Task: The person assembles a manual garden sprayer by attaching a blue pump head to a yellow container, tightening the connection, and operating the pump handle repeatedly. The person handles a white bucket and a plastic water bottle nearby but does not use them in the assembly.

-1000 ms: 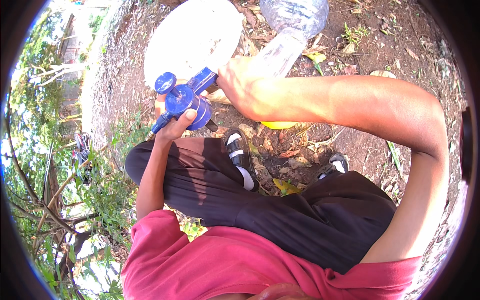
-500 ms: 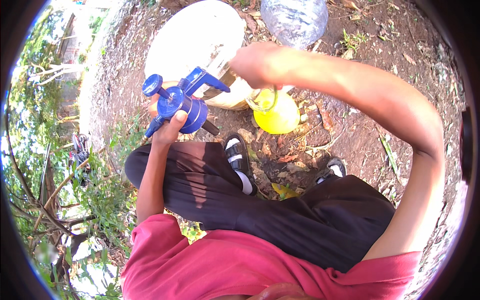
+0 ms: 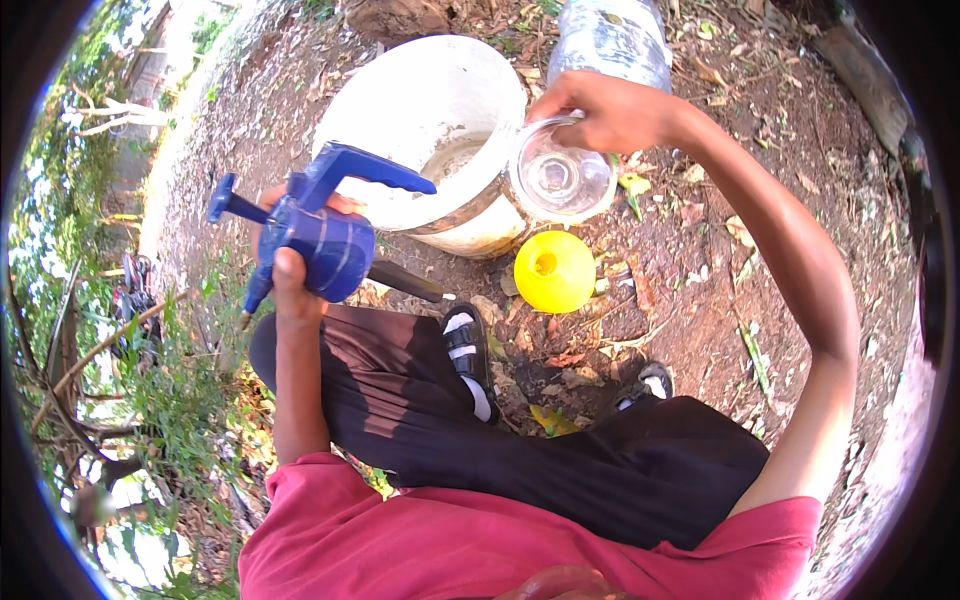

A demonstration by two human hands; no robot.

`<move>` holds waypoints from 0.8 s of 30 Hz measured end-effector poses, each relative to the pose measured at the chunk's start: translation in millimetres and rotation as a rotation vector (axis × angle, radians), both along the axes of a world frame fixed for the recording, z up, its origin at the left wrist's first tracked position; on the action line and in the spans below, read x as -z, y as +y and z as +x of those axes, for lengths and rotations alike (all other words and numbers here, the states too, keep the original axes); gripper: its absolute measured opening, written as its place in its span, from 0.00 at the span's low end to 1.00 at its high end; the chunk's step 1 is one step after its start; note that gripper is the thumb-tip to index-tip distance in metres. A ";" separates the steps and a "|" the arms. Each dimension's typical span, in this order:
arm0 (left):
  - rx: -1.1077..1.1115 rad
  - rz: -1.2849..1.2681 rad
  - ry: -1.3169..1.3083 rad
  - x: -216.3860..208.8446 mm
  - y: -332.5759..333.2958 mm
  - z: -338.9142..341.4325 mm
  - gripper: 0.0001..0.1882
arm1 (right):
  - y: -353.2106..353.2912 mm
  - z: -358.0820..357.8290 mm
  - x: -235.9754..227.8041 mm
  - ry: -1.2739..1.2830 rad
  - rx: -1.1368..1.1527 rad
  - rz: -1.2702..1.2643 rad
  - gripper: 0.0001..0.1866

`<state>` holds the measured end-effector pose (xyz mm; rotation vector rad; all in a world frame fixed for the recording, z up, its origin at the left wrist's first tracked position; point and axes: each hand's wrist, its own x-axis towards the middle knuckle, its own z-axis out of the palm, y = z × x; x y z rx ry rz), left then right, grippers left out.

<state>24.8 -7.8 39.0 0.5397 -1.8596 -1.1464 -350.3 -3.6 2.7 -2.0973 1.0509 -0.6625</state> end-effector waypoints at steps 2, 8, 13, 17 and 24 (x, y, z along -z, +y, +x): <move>-0.064 0.039 0.096 -8.4 -0.1 6.8 0.44 | 7.3 -1.0 -11.4 -0.046 0.021 -0.045 0.15; -0.070 0.264 0.392 -23.5 5.4 23.0 0.39 | 26.9 -5.2 -57.4 -0.174 0.213 -0.098 0.16; -0.149 0.310 0.298 -15.1 -1.0 16.0 0.33 | 5.1 17.8 -81.5 -0.414 0.317 -0.121 0.12; -0.145 0.394 0.375 -5.4 -9.0 11.4 0.29 | -38.1 53.7 -72.6 -0.453 0.287 0.040 0.13; -0.145 0.441 0.383 -6.8 -12.5 26.7 0.34 | -97.9 115.7 -4.7 -0.087 0.236 -0.447 0.19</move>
